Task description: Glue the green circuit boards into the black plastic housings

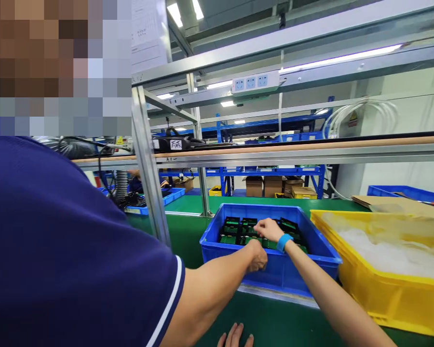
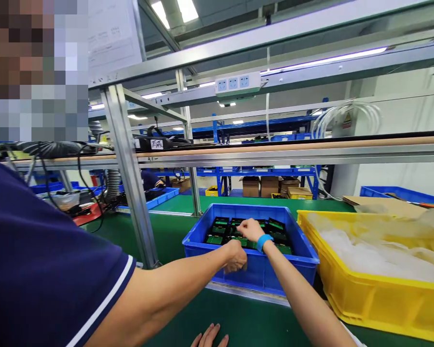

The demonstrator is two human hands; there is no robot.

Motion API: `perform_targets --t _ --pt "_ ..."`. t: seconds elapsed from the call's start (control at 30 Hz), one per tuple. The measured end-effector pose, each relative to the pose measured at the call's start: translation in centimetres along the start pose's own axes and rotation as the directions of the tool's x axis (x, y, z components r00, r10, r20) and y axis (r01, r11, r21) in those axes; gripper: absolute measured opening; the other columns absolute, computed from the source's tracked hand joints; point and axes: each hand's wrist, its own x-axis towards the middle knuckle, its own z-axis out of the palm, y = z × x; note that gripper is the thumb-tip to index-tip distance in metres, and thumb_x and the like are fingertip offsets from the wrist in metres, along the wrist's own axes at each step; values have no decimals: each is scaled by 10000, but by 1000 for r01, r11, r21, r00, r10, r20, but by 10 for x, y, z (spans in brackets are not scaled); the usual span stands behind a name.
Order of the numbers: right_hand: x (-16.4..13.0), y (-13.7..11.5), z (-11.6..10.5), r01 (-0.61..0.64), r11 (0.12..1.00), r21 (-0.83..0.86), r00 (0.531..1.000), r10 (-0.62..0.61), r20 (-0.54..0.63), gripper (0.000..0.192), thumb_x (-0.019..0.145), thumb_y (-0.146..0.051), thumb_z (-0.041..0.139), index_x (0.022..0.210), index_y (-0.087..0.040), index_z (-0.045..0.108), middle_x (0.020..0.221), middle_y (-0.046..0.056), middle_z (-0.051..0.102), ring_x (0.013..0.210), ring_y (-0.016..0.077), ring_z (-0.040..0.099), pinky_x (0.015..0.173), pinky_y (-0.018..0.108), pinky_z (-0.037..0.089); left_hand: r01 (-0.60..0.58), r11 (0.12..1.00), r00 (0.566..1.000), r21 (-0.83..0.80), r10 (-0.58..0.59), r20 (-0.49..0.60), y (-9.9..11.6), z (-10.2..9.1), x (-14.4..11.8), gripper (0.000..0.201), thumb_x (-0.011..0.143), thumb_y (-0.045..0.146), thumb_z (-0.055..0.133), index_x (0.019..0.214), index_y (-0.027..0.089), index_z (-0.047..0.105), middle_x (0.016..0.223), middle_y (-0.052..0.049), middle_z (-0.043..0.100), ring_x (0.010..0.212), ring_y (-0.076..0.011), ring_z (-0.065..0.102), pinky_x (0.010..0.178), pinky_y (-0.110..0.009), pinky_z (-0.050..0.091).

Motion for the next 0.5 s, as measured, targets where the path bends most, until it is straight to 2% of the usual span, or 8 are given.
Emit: perform_targets --t 0.13,0.27,0.37,0.5 --pt "-62 4 2 81 935 -345 996 -84 6 247 951 -385 557 938 -151 633 919 31 648 822 151 627 778 354 532 17 998 1000 -62 -18 -9 6 -7 15 322 948 362 574 1217 185 569 1237 -91 579 1048 -233 604 873 -436 529" --pt "-109 21 -4 99 817 -568 984 -166 -67 274 935 -412 575 963 -145 631 960 48 643 922 186 618 842 404 510 49 992 999 -115 -46 26 13 -14 24 333 929 367 604 1221 211 573 1267 -79 571 1113 -263 581 913 -450 503" --pt "-114 35 -10 90 751 -654 969 -217 -116 260 931 -397 584 954 -142 625 956 49 639 912 182 615 827 389 511 82 988 996 -133 -76 55 15 -24 24 347 928 395 600 1225 218 574 1266 -74 580 1130 -288 574 920 -473 493" --pt "-104 43 -13 152 708 -690 941 -318 -119 279 939 -413 570 883 -144 617 882 27 633 808 148 612 749 333 517 117 985 992 -125 -109 71 14 -45 20 389 924 460 583 1210 196 583 1207 -80 616 1067 -272 609 884 -464 515"
